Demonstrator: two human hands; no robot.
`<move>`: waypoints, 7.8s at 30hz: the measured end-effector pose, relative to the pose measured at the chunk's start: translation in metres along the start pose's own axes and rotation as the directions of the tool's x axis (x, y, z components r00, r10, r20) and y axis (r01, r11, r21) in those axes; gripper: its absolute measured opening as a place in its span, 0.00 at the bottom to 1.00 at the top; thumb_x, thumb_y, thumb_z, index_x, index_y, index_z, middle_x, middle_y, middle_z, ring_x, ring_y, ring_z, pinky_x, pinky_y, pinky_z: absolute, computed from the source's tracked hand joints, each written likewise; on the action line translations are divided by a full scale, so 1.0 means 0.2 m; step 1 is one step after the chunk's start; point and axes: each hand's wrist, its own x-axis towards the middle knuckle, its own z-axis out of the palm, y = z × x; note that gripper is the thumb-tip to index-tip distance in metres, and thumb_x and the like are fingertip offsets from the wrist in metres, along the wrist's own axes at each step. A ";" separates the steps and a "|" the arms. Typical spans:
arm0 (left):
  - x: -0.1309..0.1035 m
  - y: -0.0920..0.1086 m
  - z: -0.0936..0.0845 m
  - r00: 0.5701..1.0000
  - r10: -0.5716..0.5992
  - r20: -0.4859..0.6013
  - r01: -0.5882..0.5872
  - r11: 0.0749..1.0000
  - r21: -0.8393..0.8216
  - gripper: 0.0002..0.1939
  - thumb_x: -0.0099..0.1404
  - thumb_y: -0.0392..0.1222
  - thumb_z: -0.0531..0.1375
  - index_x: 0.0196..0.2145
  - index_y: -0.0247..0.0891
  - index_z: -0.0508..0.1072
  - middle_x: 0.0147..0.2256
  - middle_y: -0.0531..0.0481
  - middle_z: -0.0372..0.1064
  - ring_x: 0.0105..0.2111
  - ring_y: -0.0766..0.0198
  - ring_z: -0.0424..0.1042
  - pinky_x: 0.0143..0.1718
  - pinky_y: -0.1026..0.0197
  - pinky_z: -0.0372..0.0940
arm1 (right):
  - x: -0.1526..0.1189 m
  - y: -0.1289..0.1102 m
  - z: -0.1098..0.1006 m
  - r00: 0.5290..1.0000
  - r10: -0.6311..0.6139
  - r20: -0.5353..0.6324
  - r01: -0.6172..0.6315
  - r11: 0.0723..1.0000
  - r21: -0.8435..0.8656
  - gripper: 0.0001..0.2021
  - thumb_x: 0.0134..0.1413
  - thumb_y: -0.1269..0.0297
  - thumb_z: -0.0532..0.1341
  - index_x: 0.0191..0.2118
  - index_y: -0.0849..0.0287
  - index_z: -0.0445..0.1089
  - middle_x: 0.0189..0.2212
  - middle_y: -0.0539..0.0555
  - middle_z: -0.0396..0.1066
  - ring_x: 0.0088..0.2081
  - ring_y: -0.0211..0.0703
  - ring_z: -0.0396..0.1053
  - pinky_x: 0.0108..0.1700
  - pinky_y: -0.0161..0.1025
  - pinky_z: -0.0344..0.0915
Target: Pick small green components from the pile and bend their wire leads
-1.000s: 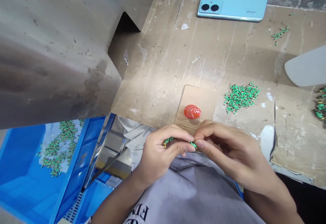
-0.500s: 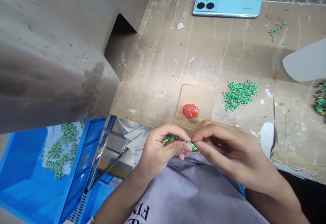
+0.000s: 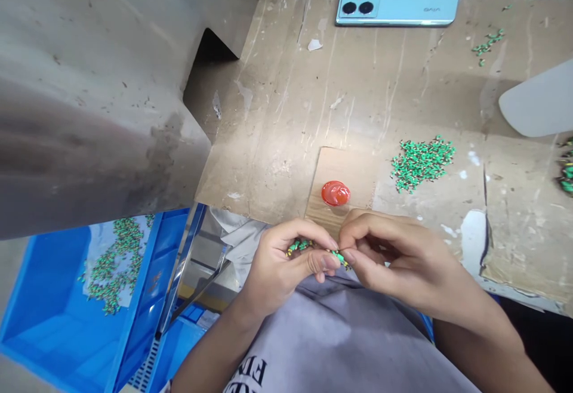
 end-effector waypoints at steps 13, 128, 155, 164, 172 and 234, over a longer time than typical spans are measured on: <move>-0.01 0.00 0.00 0.999 -0.022 0.025 0.023 0.999 -0.048 0.15 0.57 0.43 0.86 0.33 0.39 0.86 0.30 0.53 0.80 0.22 0.69 0.77 0.24 0.69 0.71 | -0.02 -0.02 -0.02 0.994 -0.108 0.023 0.110 0.989 -0.095 0.06 0.72 0.72 0.67 0.40 0.55 0.77 0.28 0.46 0.72 0.25 0.33 0.65 0.26 0.32 0.60; -0.05 0.08 0.06 0.996 -0.074 -0.042 0.062 0.968 -0.244 0.07 0.73 0.40 0.75 0.42 0.33 0.87 0.40 0.39 0.88 0.29 0.66 0.81 0.26 0.71 0.69 | -0.09 0.19 -0.20 0.760 0.000 -0.649 -0.033 0.999 -0.038 0.04 0.69 0.62 0.76 0.46 0.53 0.86 0.36 0.53 0.89 0.28 0.42 0.84 0.27 0.37 0.82; -0.02 0.03 0.10 0.988 0.007 -0.151 0.040 0.952 0.305 0.10 0.74 0.46 0.71 0.43 0.37 0.86 0.31 0.50 0.79 0.24 0.67 0.68 0.27 0.65 0.68 | -0.14 0.09 0.01 0.917 -0.376 -0.130 0.236 0.777 -0.583 0.16 0.75 0.77 0.64 0.59 0.52 0.76 0.42 0.52 0.88 0.38 0.45 0.88 0.42 0.38 0.86; -0.01 0.03 0.10 0.982 0.091 -0.164 -0.010 0.898 0.439 0.09 0.74 0.45 0.68 0.38 0.37 0.82 0.29 0.50 0.77 0.27 0.65 0.71 0.30 0.66 0.67 | -0.09 0.11 0.01 0.887 -0.461 -0.032 0.362 0.735 -0.573 0.14 0.74 0.80 0.65 0.57 0.57 0.76 0.44 0.57 0.87 0.40 0.45 0.85 0.46 0.41 0.84; -0.01 0.05 0.11 0.983 0.145 -0.113 -0.081 0.894 0.440 0.07 0.71 0.41 0.68 0.34 0.37 0.81 0.25 0.54 0.73 0.25 0.67 0.68 0.27 0.68 0.66 | -0.05 0.09 0.02 0.937 -0.318 -0.142 0.259 0.909 -0.325 0.10 0.72 0.78 0.67 0.48 0.54 0.77 0.35 0.51 0.83 0.34 0.40 0.81 0.37 0.35 0.78; -0.01 0.00 0.01 0.987 -0.031 -0.157 0.024 0.999 -0.043 0.23 0.60 0.57 0.84 0.41 0.35 0.88 0.27 0.49 0.83 0.23 0.64 0.80 0.26 0.64 0.77 | -0.07 0.01 0.15 0.932 0.030 -0.360 0.005 0.995 0.096 0.08 0.78 0.58 0.68 0.42 0.51 0.77 0.30 0.49 0.78 0.26 0.37 0.76 0.26 0.28 0.73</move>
